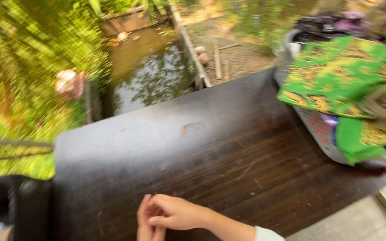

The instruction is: The person folds a green t-shirt and a patterned green cloth on a dark table and places them into an open suitcase.

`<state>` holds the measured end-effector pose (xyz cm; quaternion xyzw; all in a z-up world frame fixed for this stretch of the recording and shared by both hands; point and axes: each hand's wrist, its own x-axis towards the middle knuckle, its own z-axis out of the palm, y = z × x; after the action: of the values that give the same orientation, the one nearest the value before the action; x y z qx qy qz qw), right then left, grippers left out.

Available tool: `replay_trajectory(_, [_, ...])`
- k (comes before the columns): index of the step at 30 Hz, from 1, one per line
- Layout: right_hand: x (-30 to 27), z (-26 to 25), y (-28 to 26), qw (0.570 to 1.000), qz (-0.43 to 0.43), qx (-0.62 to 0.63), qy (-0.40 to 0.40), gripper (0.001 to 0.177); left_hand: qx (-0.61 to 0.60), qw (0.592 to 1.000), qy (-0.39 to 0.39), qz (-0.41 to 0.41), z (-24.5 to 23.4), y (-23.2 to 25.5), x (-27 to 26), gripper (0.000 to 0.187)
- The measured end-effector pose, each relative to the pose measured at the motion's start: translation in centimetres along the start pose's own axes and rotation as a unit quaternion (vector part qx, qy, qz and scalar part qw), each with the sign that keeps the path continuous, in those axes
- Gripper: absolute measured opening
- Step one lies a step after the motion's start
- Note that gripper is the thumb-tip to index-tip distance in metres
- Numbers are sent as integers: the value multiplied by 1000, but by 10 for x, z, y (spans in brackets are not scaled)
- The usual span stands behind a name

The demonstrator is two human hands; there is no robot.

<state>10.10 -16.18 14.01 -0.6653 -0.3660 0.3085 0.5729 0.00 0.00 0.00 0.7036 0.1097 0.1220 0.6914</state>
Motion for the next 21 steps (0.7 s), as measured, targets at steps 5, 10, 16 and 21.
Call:
replay_trajectory(5, [-120,-113,-8,979,58,-23,195,28,28,953,-298,37,110,23,6,87])
replay_trajectory(10, [-218,-226,-50,829,30,-236,505,40,110,905,-410,-8,157,15,17,90])
replay_trajectory(16, [-301,-397,-53,404,82,-620,668,66,-78,873,-458,-146,193,-84,0,89])
replay_trajectory(21, [-329,-491,-36,510,176,-460,705,49,-117,880,-390,-243,180,-98,-19,97])
